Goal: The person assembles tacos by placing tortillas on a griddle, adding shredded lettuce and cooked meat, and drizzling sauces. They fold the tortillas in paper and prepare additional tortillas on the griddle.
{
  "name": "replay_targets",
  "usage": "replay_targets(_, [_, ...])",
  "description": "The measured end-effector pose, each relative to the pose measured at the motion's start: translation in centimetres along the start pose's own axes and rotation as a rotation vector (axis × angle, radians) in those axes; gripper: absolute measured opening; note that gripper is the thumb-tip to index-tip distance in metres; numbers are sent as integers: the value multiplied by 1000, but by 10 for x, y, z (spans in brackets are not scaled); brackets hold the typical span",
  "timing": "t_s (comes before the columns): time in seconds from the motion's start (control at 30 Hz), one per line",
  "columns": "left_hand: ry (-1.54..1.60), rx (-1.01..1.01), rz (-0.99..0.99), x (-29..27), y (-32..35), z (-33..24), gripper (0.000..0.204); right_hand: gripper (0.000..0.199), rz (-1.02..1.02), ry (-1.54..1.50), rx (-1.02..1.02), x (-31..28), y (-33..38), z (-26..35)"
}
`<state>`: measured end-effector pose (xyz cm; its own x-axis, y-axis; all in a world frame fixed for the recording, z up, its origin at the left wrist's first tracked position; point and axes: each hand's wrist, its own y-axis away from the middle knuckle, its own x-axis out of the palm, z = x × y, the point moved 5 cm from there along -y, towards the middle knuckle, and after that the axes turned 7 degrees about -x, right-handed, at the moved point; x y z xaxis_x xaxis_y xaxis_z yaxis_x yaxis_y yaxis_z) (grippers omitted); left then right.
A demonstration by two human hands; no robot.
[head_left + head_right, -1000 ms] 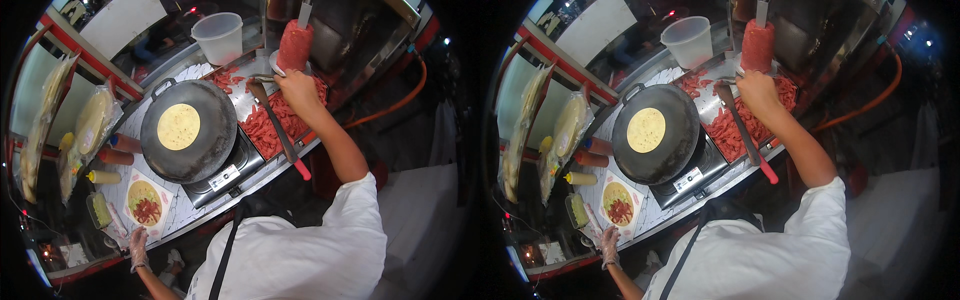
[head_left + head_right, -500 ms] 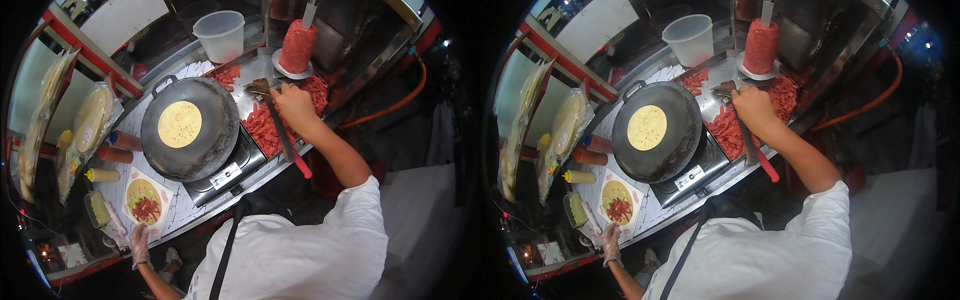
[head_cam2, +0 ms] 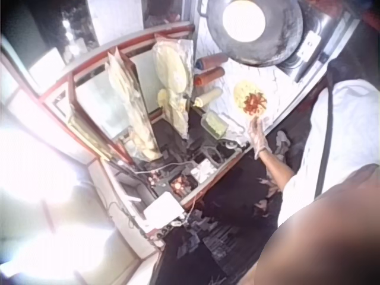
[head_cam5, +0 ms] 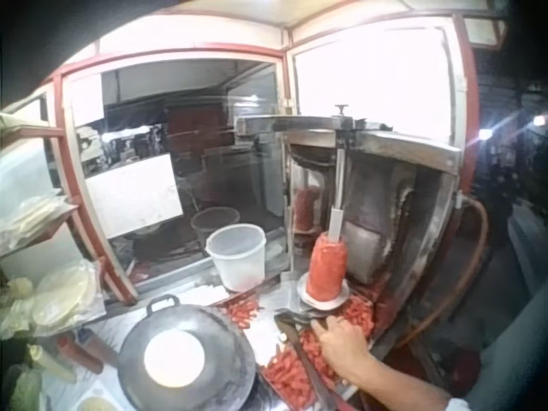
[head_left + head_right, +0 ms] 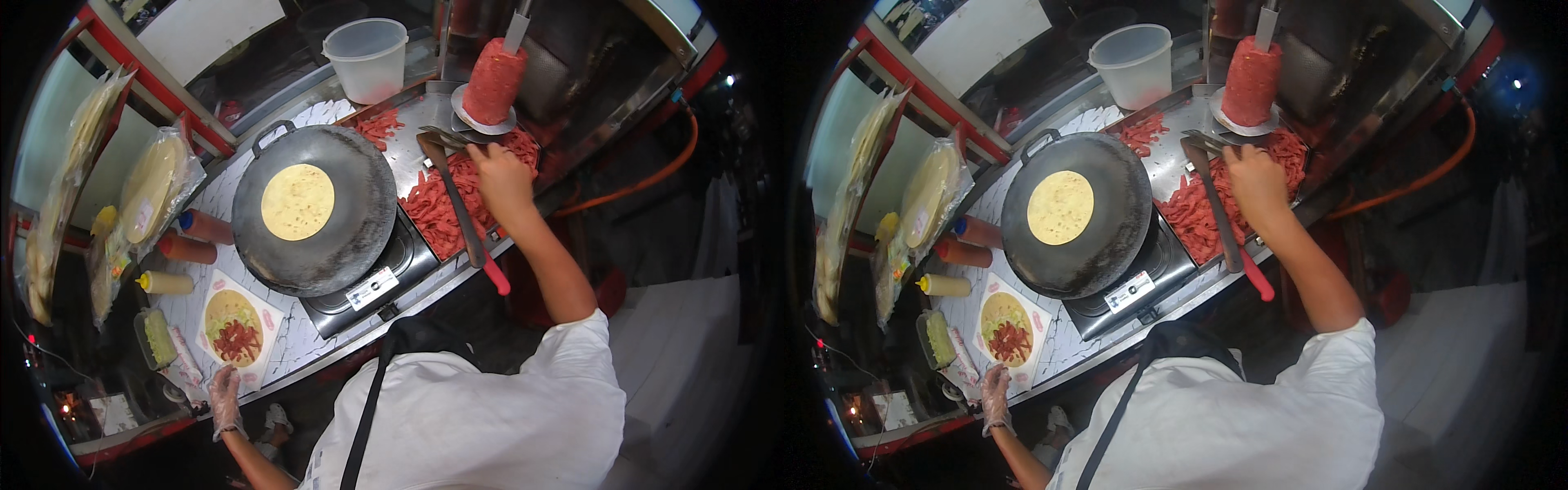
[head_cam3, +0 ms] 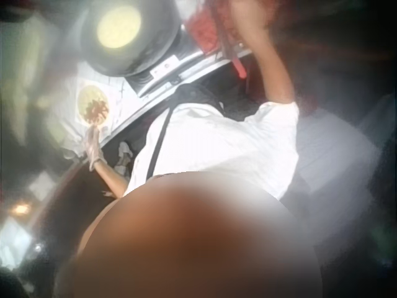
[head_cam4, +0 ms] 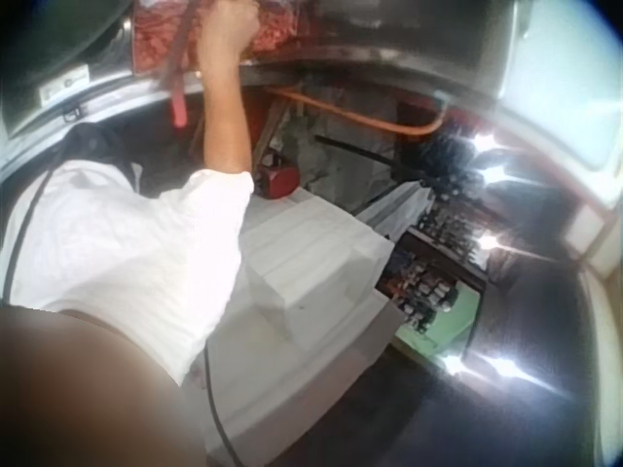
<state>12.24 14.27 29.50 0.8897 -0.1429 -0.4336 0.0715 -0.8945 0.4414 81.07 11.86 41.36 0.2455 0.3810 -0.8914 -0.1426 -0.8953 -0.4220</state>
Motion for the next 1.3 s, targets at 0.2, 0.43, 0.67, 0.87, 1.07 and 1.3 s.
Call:
replay_targets(0.2, [-99, 199, 100, 16, -18, -24, 34, 37, -43, -164, -36, 34, -20, 19])
replay_targets(0.43, [-119, 87, 58, 8, -13, -13, 33, 38, 166, -229, 202, 56, -10, 12])
replay_targets(0.67, [-94, 152, 97, 11, -18, -19, 33, 35, 129, -315, 131, 73, -27, 30])
replay_targets(0.87, [-61, 98, 58, -6, -17, -3, 30, 33, 171, -305, 123, 82, -37, 22])
replay_targets(1.07, [48, 0, 43, -28, -2, 14, 27, 39, -73, -469, 127, 19, 21, 13])
replay_targets(1.3, [-116, -350, 706, -35, 27, 75, 37, 42, 154, -356, 171, 5, 83, 33])
